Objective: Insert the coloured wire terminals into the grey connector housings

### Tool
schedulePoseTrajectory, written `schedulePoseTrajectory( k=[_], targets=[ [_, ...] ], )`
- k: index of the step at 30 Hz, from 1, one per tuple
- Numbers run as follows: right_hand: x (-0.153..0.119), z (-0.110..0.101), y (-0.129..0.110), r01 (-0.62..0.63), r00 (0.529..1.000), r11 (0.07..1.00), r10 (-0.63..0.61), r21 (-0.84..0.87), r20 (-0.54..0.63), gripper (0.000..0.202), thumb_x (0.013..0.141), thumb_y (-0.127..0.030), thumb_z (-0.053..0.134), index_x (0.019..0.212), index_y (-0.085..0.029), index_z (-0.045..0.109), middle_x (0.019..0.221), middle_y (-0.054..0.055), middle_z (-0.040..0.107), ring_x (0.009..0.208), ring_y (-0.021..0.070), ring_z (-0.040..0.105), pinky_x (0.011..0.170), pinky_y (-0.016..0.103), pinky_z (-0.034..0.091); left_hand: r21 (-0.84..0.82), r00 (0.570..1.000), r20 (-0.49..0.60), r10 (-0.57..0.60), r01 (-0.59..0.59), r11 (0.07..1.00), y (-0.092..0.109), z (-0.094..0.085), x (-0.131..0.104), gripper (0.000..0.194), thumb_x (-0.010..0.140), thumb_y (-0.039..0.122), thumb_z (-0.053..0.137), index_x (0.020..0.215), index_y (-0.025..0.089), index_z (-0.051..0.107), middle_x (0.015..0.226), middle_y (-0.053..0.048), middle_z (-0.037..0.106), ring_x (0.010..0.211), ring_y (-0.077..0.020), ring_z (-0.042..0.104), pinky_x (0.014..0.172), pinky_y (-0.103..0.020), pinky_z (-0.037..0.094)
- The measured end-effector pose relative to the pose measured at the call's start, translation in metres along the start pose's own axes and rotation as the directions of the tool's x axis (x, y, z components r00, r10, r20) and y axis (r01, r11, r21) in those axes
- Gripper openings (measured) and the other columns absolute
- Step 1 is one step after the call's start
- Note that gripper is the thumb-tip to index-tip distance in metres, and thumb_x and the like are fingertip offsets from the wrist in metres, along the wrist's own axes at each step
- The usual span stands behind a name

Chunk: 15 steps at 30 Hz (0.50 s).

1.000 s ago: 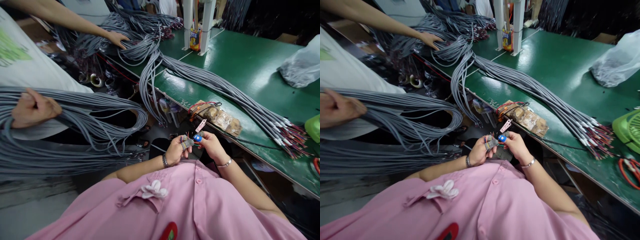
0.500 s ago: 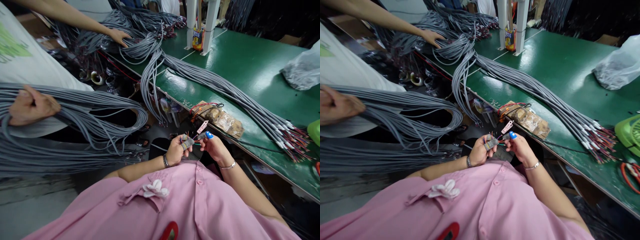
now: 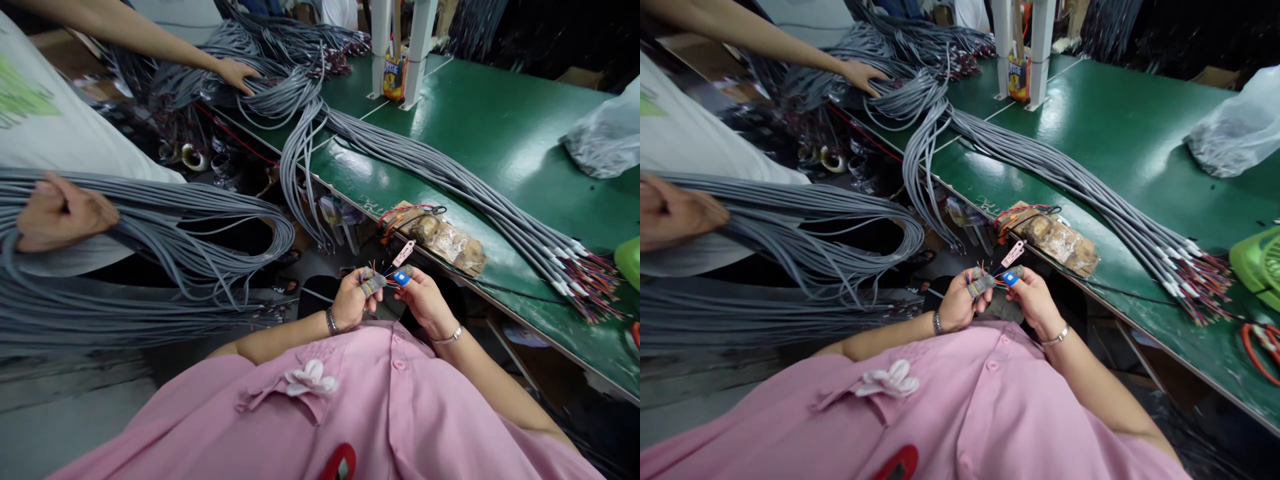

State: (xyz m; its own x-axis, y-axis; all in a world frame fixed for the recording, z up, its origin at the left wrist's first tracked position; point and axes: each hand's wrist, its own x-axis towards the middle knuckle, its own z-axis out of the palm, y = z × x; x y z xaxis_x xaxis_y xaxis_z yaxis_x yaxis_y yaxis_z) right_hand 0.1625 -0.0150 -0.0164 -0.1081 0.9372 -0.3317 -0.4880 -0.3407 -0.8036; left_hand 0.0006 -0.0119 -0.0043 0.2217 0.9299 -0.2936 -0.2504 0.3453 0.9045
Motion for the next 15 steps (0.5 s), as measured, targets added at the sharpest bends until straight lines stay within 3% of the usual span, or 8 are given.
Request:
schedulePoseTrajectory(
  k=[4,6,8,11,13,15],
  targets=[
    [0.012,-0.012,-0.009,-0.032,0.999,0.983,0.028,0.183,0.024,0.036,0.076,-0.056,0.068,0.08,-0.021,0.066,0.069,-0.001,0.062,0.057,0.0099,0.051,0.057,0.024,0.048,-0.071,0.999,0.025,-0.041,0.043,0.997,0.004,-0.001,0.0,0.034,0.07,0.045,0.073,0.071,0.016,0.055,0.05,0.003,0.057,0.031,-0.0051,0.039,0.03,-0.018,0.02],
    [0.019,-0.014,-0.014,-0.082,0.994,0.979,0.066,0.187,0.091,0.045,0.074,-0.064,0.065,0.086,-0.021,0.067,0.078,0.002,0.065,0.058,0.0104,0.052,0.055,0.024,0.048,-0.094,0.996,0.063,-0.063,0.069,0.993,0.008,0.0,-0.001,0.035,0.068,0.047,0.073,0.072,0.016,0.057,0.048,0.002,0.056,0.031,-0.0056,0.038,0.029,-0.018,0.02],
    [0.024,-0.012,-0.016,-0.068,0.987,0.99,0.049,0.123,0.153,0.043,0.073,-0.061,0.068,0.088,-0.021,0.068,0.08,0.002,0.066,0.057,0.0101,0.051,0.053,0.024,0.046,-0.105,0.989,0.117,-0.089,0.101,0.989,0.013,0.002,-0.001,0.035,0.068,0.047,0.072,0.07,0.016,0.057,0.047,0.002,0.056,0.03,-0.0058,0.037,0.028,-0.018,0.02],
    [0.03,-0.006,-0.011,0.149,0.988,0.989,-0.147,-0.024,0.055,0.032,0.076,-0.051,0.071,0.078,-0.02,0.067,0.065,-0.001,0.06,0.051,0.0079,0.042,0.048,0.021,0.038,-0.128,0.98,0.166,-0.11,0.132,0.983,0.018,0.006,0.0,0.034,0.069,0.045,0.072,0.068,0.016,0.056,0.046,0.002,0.055,0.029,-0.0053,0.036,0.029,-0.018,0.021],
    [0.032,-0.002,-0.006,0.298,0.951,0.948,-0.306,-0.116,-0.055,0.035,0.081,-0.053,0.066,0.072,-0.019,0.066,0.058,-0.002,0.056,0.049,0.0077,0.039,0.046,0.021,0.034,-0.149,0.979,0.167,-0.114,0.139,0.979,0.019,0.008,0.002,0.032,0.068,0.043,0.073,0.068,0.016,0.056,0.046,0.003,0.054,0.028,-0.0046,0.035,0.029,-0.018,0.021],
    [0.035,0.001,-0.004,0.324,0.939,0.939,-0.334,-0.113,-0.086,0.043,0.084,-0.059,0.058,0.072,-0.019,0.066,0.059,-0.001,0.056,0.05,0.0087,0.042,0.047,0.022,0.036,-0.159,0.979,0.161,-0.128,0.153,0.975,0.019,0.009,0.005,0.031,0.067,0.041,0.073,0.069,0.016,0.056,0.045,0.004,0.054,0.028,-0.0043,0.034,0.029,-0.018,0.021]
  ],
)
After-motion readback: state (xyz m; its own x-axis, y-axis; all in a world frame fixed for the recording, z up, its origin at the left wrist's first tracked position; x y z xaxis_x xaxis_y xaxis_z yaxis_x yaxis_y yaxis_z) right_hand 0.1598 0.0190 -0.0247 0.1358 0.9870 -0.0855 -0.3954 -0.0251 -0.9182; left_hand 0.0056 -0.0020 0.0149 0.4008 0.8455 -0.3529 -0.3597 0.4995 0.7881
